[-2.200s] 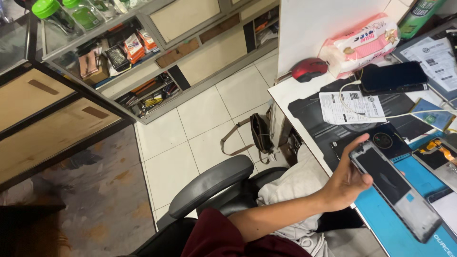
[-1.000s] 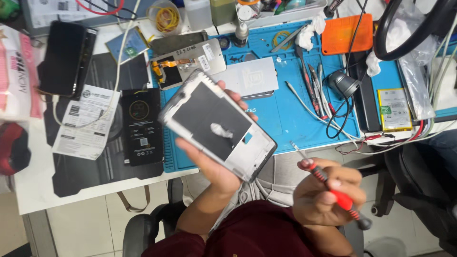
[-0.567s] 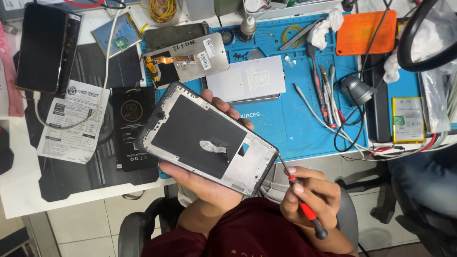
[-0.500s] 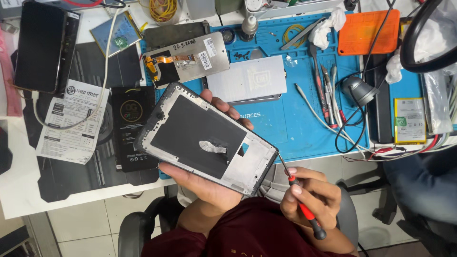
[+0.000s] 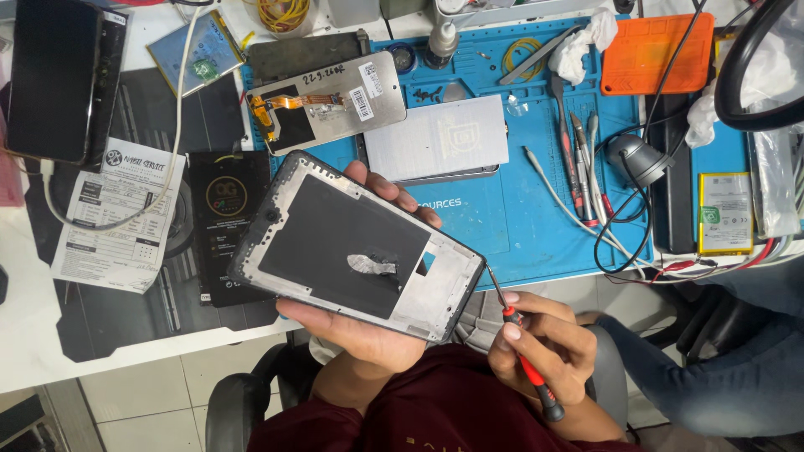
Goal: The person holds a disassembled phone frame and uses a screwdriver to pry and scrape old adhesive and residue from the frame's inner edges. They set the frame down, handle a battery pack with attached cables, then pick the frame back up and continue scraping its edges with the screwdriver.
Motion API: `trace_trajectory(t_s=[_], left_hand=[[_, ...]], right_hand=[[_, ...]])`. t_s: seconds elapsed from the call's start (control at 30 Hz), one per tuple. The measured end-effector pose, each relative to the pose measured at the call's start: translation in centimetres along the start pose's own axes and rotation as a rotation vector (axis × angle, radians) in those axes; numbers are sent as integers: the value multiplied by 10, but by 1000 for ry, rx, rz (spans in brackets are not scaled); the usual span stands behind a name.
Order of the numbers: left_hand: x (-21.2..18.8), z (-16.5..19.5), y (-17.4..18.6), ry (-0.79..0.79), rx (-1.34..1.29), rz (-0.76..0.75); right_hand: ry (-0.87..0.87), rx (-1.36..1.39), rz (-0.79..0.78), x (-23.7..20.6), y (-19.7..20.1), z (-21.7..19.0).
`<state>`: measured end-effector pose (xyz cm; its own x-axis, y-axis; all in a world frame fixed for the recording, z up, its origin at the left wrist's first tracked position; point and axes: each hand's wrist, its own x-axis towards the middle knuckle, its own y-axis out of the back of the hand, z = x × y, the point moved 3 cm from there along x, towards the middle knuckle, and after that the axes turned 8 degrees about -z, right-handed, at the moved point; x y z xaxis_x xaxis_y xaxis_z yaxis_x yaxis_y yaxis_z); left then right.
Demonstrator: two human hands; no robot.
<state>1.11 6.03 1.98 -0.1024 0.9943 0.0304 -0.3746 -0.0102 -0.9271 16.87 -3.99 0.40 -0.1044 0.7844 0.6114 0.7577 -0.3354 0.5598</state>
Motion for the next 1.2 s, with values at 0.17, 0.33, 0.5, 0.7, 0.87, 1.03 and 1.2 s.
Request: trace_trajectory(t_s=[0.17, 0.33, 0.5, 0.7, 0.87, 1.03, 1.2], left_hand=[[-1, 0, 1, 3, 24, -54], [-3, -2, 4, -5, 51, -35], [1, -1, 6, 21, -11, -62], [6, -1, 15, 62, -17, -68], [11, -1, 20, 78, -37, -33], [3, -2, 1, 220, -128, -41], [0, 1, -3, 255, -329, -39]], right_hand=[[20, 14, -2, 3, -1, 1], [18, -9, -25, 6, -2, 1], [23, -31, -49, 10, -1, 4], [99, -43, -88, 11, 0, 12], [154, -21, -86, 23, -2, 10], [38, -61, -220, 45, -8, 12], [-85, -25, -21, 36, -8, 28]])
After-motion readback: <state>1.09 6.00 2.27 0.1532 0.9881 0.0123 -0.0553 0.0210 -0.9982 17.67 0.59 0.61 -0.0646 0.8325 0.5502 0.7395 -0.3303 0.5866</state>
